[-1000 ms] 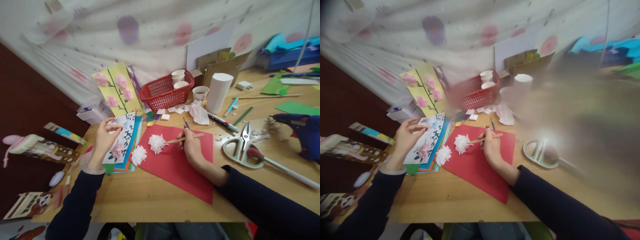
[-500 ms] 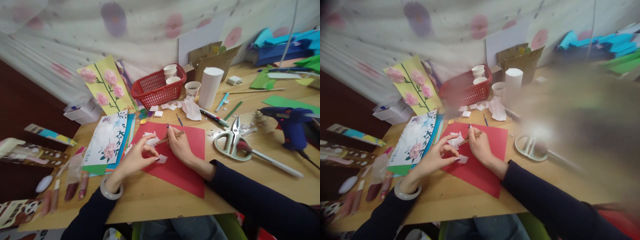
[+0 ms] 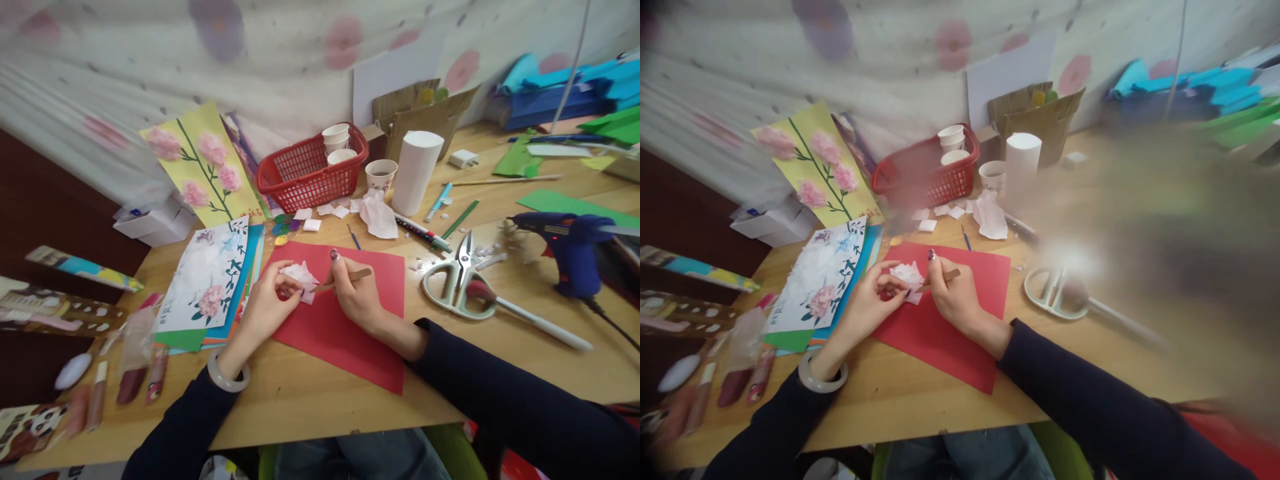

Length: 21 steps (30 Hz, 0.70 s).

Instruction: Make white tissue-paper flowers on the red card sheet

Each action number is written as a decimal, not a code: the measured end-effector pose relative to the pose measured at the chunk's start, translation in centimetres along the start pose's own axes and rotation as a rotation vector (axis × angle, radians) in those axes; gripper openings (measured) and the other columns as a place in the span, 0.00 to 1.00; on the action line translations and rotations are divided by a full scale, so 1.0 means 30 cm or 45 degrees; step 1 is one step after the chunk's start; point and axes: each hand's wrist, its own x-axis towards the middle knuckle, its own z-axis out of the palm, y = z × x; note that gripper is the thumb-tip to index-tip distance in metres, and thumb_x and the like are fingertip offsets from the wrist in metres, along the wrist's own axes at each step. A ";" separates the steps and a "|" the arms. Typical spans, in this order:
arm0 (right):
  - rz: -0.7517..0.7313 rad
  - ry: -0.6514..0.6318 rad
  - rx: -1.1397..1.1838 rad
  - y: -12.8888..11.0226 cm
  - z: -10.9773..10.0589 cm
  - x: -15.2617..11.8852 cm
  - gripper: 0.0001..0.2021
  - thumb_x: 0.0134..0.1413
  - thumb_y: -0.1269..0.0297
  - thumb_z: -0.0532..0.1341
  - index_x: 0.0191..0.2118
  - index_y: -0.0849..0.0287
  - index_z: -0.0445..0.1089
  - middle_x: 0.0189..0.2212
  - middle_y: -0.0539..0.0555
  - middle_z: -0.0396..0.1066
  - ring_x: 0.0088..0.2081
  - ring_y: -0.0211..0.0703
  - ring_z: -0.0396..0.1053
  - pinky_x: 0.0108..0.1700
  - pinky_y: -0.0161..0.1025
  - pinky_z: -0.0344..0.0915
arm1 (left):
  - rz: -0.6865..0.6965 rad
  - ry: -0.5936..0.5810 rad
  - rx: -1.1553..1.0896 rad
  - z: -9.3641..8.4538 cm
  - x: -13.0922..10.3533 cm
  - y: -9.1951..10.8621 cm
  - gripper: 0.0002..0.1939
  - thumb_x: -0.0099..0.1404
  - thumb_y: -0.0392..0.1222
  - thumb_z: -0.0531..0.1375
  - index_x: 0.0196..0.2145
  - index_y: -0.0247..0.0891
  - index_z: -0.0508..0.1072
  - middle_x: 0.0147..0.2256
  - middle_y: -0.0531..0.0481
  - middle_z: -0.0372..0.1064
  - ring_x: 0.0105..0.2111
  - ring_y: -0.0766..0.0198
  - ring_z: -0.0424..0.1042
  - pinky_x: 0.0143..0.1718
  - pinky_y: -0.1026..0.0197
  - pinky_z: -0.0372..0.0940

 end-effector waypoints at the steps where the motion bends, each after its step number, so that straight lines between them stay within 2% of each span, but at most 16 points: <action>1: -0.023 -0.041 -0.021 -0.002 0.001 -0.002 0.24 0.65 0.52 0.50 0.19 0.56 0.62 0.15 0.48 0.64 0.19 0.36 0.60 0.25 0.34 0.53 | 0.008 -0.006 0.000 -0.004 0.000 0.002 0.24 0.58 0.35 0.61 0.52 0.39 0.63 0.34 0.50 0.76 0.36 0.60 0.77 0.40 0.57 0.70; 4: -0.073 -0.124 -0.049 -0.001 0.009 -0.006 0.22 0.65 0.54 0.50 0.21 0.55 0.63 0.18 0.49 0.67 0.21 0.37 0.64 0.26 0.34 0.54 | 0.092 -0.040 0.039 -0.034 -0.012 0.005 0.21 0.60 0.38 0.61 0.51 0.40 0.65 0.38 0.48 0.77 0.41 0.59 0.77 0.44 0.55 0.70; 6: -0.096 -0.139 -0.085 0.000 0.012 -0.007 0.21 0.65 0.55 0.51 0.21 0.55 0.62 0.18 0.49 0.68 0.22 0.38 0.65 0.27 0.34 0.55 | 0.151 -0.043 0.143 -0.063 -0.028 0.000 0.21 0.61 0.40 0.62 0.52 0.41 0.66 0.44 0.45 0.76 0.47 0.57 0.75 0.50 0.52 0.67; 9: -0.119 -0.156 -0.153 0.001 0.012 -0.008 0.20 0.64 0.56 0.51 0.20 0.55 0.62 0.18 0.49 0.67 0.21 0.38 0.63 0.27 0.34 0.54 | 0.177 -0.055 0.369 -0.100 -0.059 -0.028 0.32 0.58 0.44 0.66 0.58 0.43 0.61 0.58 0.41 0.66 0.58 0.52 0.67 0.59 0.47 0.60; 11: -0.121 -0.180 -0.180 0.003 0.011 -0.008 0.20 0.64 0.57 0.51 0.20 0.55 0.63 0.18 0.49 0.67 0.21 0.37 0.62 0.27 0.34 0.53 | 0.183 -0.091 0.517 -0.112 -0.074 -0.057 0.41 0.56 0.48 0.69 0.63 0.44 0.56 0.64 0.38 0.58 0.64 0.47 0.58 0.63 0.43 0.54; 15: -0.090 -0.192 -0.231 0.012 0.012 -0.010 0.21 0.65 0.56 0.51 0.21 0.56 0.63 0.17 0.49 0.66 0.21 0.38 0.62 0.27 0.34 0.54 | 0.202 -0.144 0.707 -0.107 -0.085 -0.107 0.50 0.54 0.53 0.70 0.66 0.43 0.48 0.67 0.33 0.52 0.68 0.42 0.47 0.64 0.35 0.43; 21: 0.004 -0.270 -0.249 0.017 0.018 -0.015 0.21 0.65 0.53 0.51 0.23 0.56 0.67 0.17 0.49 0.68 0.20 0.38 0.63 0.27 0.34 0.54 | 0.227 -0.155 0.736 -0.095 -0.086 -0.137 0.51 0.58 0.55 0.67 0.68 0.45 0.43 0.66 0.33 0.54 0.67 0.43 0.50 0.64 0.36 0.38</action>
